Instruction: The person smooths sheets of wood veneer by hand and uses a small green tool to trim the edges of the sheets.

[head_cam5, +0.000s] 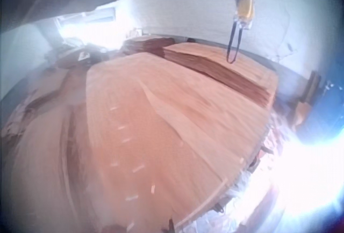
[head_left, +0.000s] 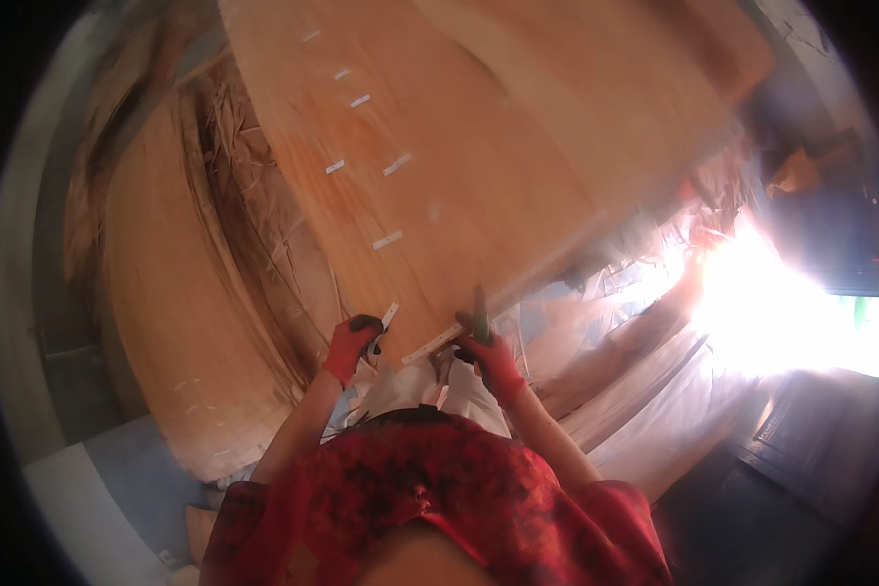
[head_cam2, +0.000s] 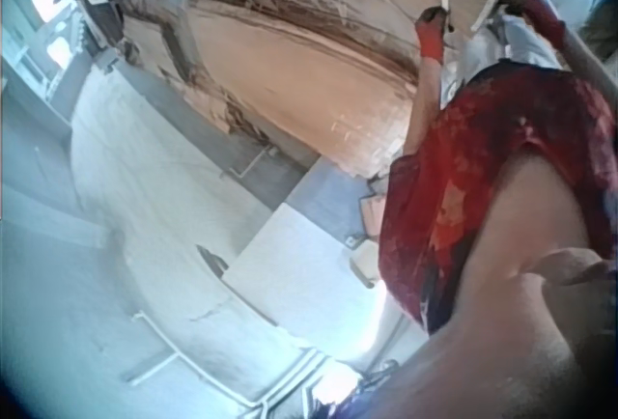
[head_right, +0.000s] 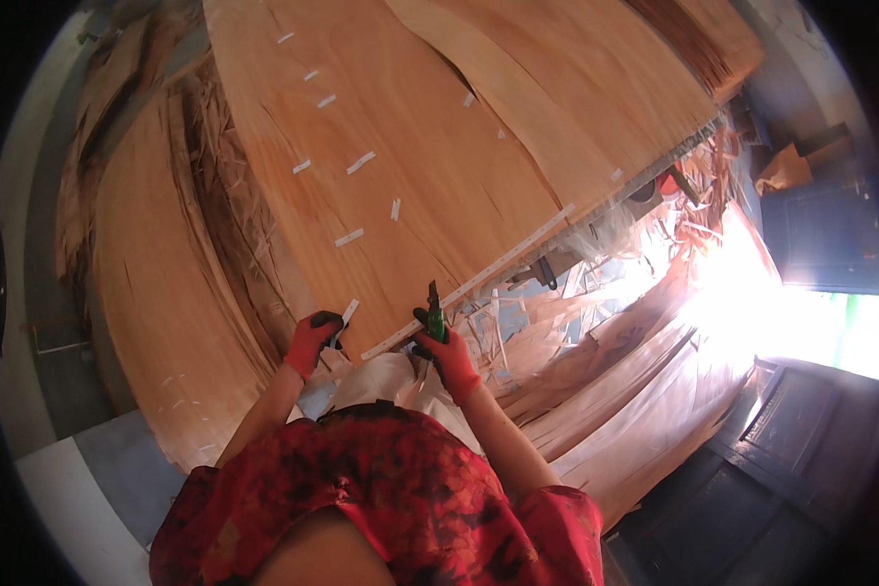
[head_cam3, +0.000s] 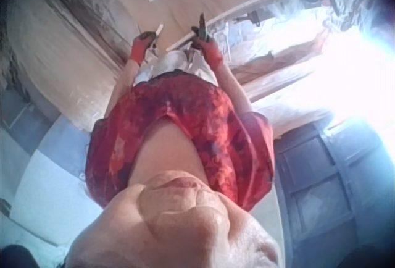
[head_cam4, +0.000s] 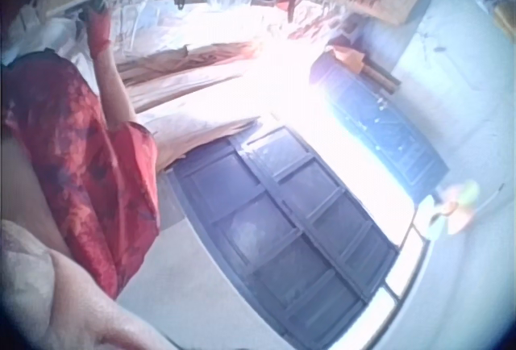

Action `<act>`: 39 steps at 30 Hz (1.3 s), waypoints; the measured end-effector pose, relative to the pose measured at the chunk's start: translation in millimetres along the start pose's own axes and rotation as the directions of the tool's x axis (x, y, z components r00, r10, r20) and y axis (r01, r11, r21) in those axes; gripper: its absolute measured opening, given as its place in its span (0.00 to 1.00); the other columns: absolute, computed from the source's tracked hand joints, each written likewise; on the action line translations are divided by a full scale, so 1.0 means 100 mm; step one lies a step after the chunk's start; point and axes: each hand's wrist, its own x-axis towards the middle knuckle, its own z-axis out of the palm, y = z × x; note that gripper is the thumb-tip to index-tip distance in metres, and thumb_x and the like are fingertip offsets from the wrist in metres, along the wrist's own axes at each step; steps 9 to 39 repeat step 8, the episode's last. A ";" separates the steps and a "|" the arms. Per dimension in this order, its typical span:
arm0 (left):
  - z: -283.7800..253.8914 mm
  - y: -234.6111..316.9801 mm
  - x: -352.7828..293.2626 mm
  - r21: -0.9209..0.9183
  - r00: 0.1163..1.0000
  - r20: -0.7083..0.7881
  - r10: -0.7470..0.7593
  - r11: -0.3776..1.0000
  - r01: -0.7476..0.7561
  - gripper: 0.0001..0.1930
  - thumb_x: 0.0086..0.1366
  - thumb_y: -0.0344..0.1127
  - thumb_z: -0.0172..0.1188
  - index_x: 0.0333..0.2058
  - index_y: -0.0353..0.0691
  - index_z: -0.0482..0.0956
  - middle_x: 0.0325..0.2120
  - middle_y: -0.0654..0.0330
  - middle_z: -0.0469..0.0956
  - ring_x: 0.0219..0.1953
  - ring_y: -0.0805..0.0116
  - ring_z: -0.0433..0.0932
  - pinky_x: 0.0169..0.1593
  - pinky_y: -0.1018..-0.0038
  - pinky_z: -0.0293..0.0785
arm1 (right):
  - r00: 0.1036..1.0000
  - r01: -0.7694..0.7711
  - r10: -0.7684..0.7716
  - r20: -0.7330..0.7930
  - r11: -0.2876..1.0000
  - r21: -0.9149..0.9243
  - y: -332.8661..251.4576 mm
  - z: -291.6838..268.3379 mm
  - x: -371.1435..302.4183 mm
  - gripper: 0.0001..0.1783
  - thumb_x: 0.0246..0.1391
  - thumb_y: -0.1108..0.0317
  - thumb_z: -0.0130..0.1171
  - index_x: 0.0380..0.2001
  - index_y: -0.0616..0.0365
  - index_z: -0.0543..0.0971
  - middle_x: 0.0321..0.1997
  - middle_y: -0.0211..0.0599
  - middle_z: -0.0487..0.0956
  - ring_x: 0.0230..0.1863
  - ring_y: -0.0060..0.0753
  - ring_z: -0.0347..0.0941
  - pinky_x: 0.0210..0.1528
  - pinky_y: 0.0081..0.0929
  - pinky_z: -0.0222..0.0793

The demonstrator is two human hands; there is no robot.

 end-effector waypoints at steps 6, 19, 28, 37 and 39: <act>-0.21 -0.19 0.19 0.065 0.991 0.130 -0.029 0.998 0.020 0.11 0.61 0.36 0.64 0.38 0.35 0.84 0.28 0.64 0.81 0.29 0.76 0.77 0.32 0.79 0.69 | 0.997 -0.072 0.072 0.007 0.985 0.159 -0.11 -0.13 0.00 0.32 0.61 0.67 0.61 0.67 0.55 0.65 0.54 0.32 0.77 0.51 0.30 0.77 0.45 0.24 0.73; -0.41 -0.45 0.17 0.075 0.989 0.147 -0.034 0.997 0.023 0.12 0.58 0.36 0.66 0.39 0.36 0.83 0.28 0.65 0.81 0.30 0.76 0.78 0.34 0.78 0.70 | 0.990 -0.130 0.113 0.089 0.966 0.224 -0.07 -0.33 -0.13 0.35 0.62 0.68 0.60 0.70 0.52 0.61 0.59 0.35 0.76 0.57 0.34 0.76 0.52 0.30 0.74; -0.41 -0.45 0.17 0.075 0.989 0.147 -0.034 0.997 0.023 0.12 0.58 0.36 0.66 0.39 0.36 0.83 0.28 0.65 0.81 0.30 0.76 0.78 0.34 0.78 0.70 | 0.990 -0.130 0.113 0.089 0.966 0.224 -0.07 -0.33 -0.13 0.35 0.62 0.68 0.60 0.70 0.52 0.61 0.59 0.35 0.76 0.57 0.34 0.76 0.52 0.30 0.74; -0.41 -0.45 0.17 0.075 0.989 0.147 -0.034 0.997 0.023 0.12 0.58 0.36 0.66 0.39 0.36 0.83 0.28 0.65 0.81 0.30 0.76 0.78 0.34 0.78 0.70 | 0.990 -0.130 0.113 0.089 0.966 0.224 -0.07 -0.33 -0.13 0.35 0.62 0.68 0.60 0.70 0.52 0.61 0.59 0.35 0.76 0.57 0.34 0.76 0.52 0.30 0.74; -0.41 -0.45 0.17 0.075 0.989 0.147 -0.034 0.997 0.023 0.12 0.58 0.36 0.66 0.39 0.36 0.83 0.28 0.65 0.81 0.30 0.76 0.78 0.34 0.78 0.70 | 0.990 -0.130 0.113 0.089 0.966 0.224 -0.07 -0.33 -0.13 0.35 0.62 0.68 0.60 0.70 0.52 0.61 0.59 0.35 0.76 0.57 0.34 0.76 0.52 0.30 0.74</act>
